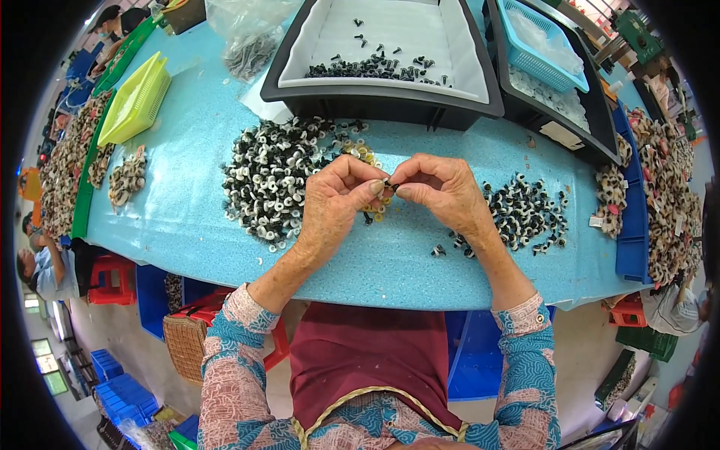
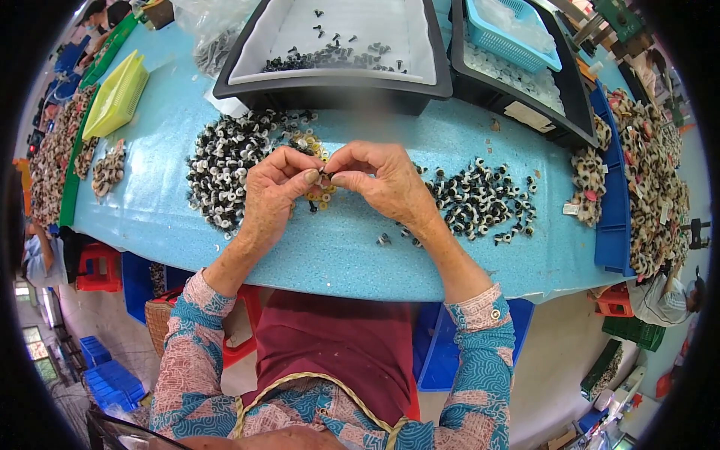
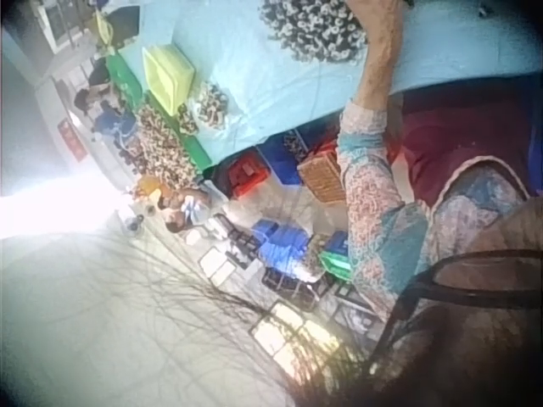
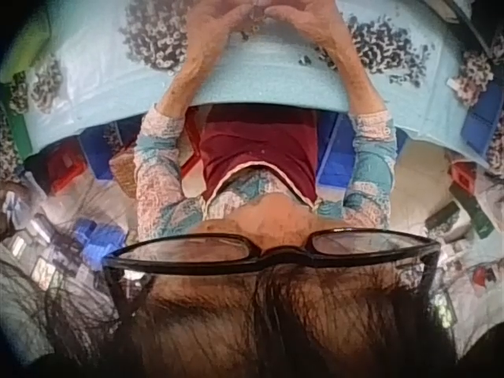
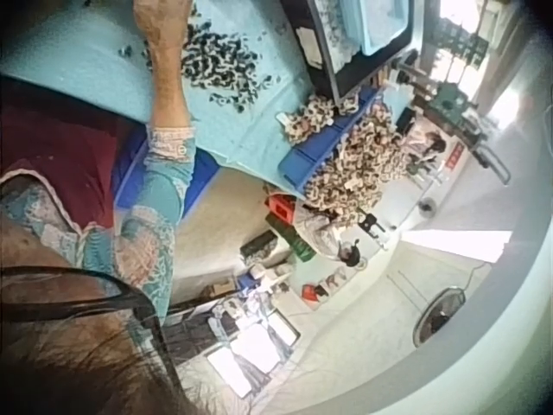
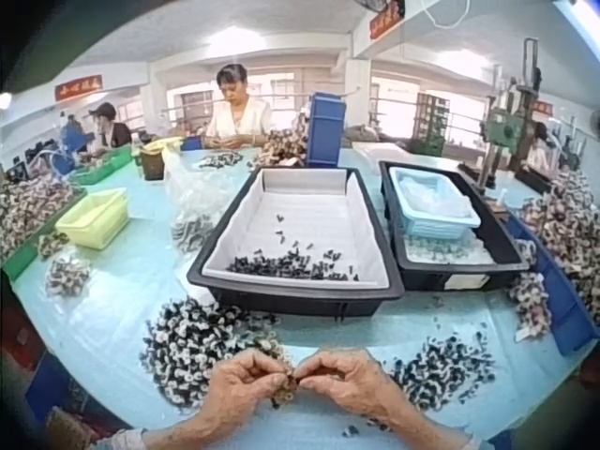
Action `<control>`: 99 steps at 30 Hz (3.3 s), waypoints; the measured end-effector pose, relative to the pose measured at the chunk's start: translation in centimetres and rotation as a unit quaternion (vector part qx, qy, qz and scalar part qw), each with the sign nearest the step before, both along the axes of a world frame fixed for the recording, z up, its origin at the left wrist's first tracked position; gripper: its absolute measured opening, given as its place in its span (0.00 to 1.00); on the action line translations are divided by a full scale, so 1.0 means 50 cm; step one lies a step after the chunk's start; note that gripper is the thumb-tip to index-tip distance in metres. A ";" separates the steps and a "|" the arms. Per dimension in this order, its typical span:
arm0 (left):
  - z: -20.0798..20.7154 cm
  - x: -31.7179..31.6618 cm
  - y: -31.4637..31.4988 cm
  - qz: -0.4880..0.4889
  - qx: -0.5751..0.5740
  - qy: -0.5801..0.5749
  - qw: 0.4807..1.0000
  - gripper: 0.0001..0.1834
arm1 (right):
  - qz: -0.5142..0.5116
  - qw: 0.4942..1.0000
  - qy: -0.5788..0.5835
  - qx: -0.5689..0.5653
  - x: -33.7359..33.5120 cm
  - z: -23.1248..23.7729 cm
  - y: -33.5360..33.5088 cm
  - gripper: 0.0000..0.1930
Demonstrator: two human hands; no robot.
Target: The person assembles small plastic components by hand, snapping parts together at a work table.
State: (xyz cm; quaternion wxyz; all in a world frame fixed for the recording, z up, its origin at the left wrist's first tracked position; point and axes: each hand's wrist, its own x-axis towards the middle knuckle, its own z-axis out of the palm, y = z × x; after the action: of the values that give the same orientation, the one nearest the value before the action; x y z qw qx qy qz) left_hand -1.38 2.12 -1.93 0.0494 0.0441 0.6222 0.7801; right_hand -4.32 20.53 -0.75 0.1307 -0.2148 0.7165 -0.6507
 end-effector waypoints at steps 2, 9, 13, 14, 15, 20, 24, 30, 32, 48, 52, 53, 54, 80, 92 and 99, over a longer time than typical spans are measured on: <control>-0.001 -0.003 -0.004 -0.009 0.023 -0.025 0.999 0.03 | -0.007 1.000 0.017 0.005 0.003 0.002 -0.005 0.08; -0.006 -0.003 0.001 -0.013 0.020 -0.028 0.999 0.12 | -0.034 0.961 0.244 0.124 0.005 -0.002 -0.010 0.13; 0.006 -0.006 0.002 0.049 0.009 0.045 0.998 0.16 | -0.026 0.968 0.238 0.073 -0.013 -0.004 0.004 0.12; 0.015 -0.004 0.000 0.084 -0.009 0.077 0.994 0.16 | -0.027 0.969 0.236 0.073 -0.014 0.000 0.009 0.12; 0.014 -0.007 -0.004 0.109 -0.015 0.101 0.989 0.16 | -0.024 0.981 0.188 0.039 -0.016 0.009 0.014 0.11; 0.009 -0.022 -0.005 0.162 -0.035 0.144 0.976 0.15 | -0.024 0.999 0.025 0.002 -0.015 0.020 0.032 0.08; 0.004 -0.024 -0.004 0.174 -0.074 0.165 0.968 0.15 | -0.032 0.999 0.016 0.037 -0.012 0.021 0.028 0.08; -0.013 -0.033 -0.009 0.206 -0.133 0.202 0.948 0.13 | -0.048 0.998 0.034 0.014 -0.014 0.004 0.004 0.07; -0.017 -0.036 -0.009 0.209 -0.122 0.204 0.949 0.13 | -0.051 0.998 0.039 -0.027 -0.013 0.006 0.006 0.08; -0.020 -0.046 -0.009 0.245 -0.217 0.245 0.913 0.12 | 0.022 0.884 0.228 0.407 0.128 0.078 0.212 0.08; -0.010 -0.041 -0.009 0.246 -0.230 0.238 0.911 0.11 | -0.050 0.877 0.239 0.413 0.125 0.096 0.169 0.06; -0.014 -0.041 -0.009 0.247 -0.220 0.242 0.912 0.11 | -0.044 0.885 0.268 0.379 0.120 0.092 0.148 0.04; -0.012 -0.042 -0.008 0.249 -0.221 0.244 0.911 0.11 | -0.043 0.884 0.271 0.378 0.115 0.089 0.124 0.04; 0.007 -0.012 -0.024 0.002 -0.365 0.338 0.868 0.06 | -0.110 0.991 0.047 0.057 -0.008 0.018 0.008 0.05; 0.005 -0.002 -0.022 -0.077 -0.460 0.337 0.818 0.07 | -0.055 0.983 -0.133 -0.112 -0.008 -0.019 0.018 0.11; 0.007 -0.003 -0.025 -0.015 -0.050 0.058 0.997 0.06 | -0.042 0.982 -0.064 -0.173 0.006 -0.007 0.011 0.08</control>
State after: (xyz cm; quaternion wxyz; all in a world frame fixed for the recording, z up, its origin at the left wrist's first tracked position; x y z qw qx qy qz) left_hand -1.51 0.87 -1.60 0.0276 0.0963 0.6611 0.7436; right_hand -4.01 21.09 -1.09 0.1098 -0.1617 0.5917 -0.7821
